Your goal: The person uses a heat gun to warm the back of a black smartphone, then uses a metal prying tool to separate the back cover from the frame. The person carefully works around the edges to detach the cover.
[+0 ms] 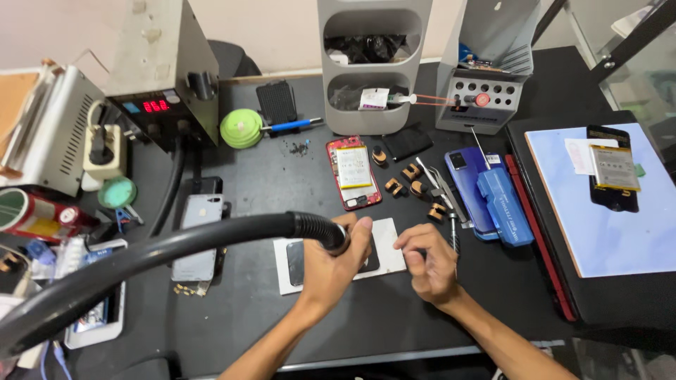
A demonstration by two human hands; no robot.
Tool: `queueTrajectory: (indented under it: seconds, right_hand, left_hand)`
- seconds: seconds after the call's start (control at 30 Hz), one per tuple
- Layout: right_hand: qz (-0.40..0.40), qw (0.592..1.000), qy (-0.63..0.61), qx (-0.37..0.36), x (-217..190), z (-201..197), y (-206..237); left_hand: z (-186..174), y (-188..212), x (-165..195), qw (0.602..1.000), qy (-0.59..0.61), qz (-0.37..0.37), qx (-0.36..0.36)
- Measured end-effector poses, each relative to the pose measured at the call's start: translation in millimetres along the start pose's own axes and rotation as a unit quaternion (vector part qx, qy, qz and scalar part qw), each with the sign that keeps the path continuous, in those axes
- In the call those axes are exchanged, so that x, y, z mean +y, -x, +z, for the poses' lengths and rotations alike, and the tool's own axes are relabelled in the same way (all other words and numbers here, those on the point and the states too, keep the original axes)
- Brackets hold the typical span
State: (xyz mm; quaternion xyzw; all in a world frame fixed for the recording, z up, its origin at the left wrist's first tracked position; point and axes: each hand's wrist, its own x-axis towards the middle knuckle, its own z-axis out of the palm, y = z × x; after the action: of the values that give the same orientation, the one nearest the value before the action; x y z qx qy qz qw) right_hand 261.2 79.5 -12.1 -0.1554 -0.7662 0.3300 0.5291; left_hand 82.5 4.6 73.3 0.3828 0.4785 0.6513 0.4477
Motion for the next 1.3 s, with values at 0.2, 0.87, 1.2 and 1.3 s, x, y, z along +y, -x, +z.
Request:
queueTrajectory:
  seconds: [0.2,0.87,1.2,1.3]
  right_hand:
    - [0.019,0.999,0.032,0.006,-5,-3,4]
    - [-0.001,1.0,0.016,-0.025,-10,-2,-2]
    - [0.01,0.998,0.041,-0.039,-1,3,1]
    - [0.021,0.997,0.066,-0.025,1,0,-2]
  left_hand:
    - [-7,4,-1,1.0,0.011,0.01,0.027]
    - [-30,17,5,0.998,-0.002,-0.007,0.056]
    - [-81,27,13,0.989,-0.047,0.059,0.124]
    - [-86,16,19,0.984,-0.059,0.082,0.148]
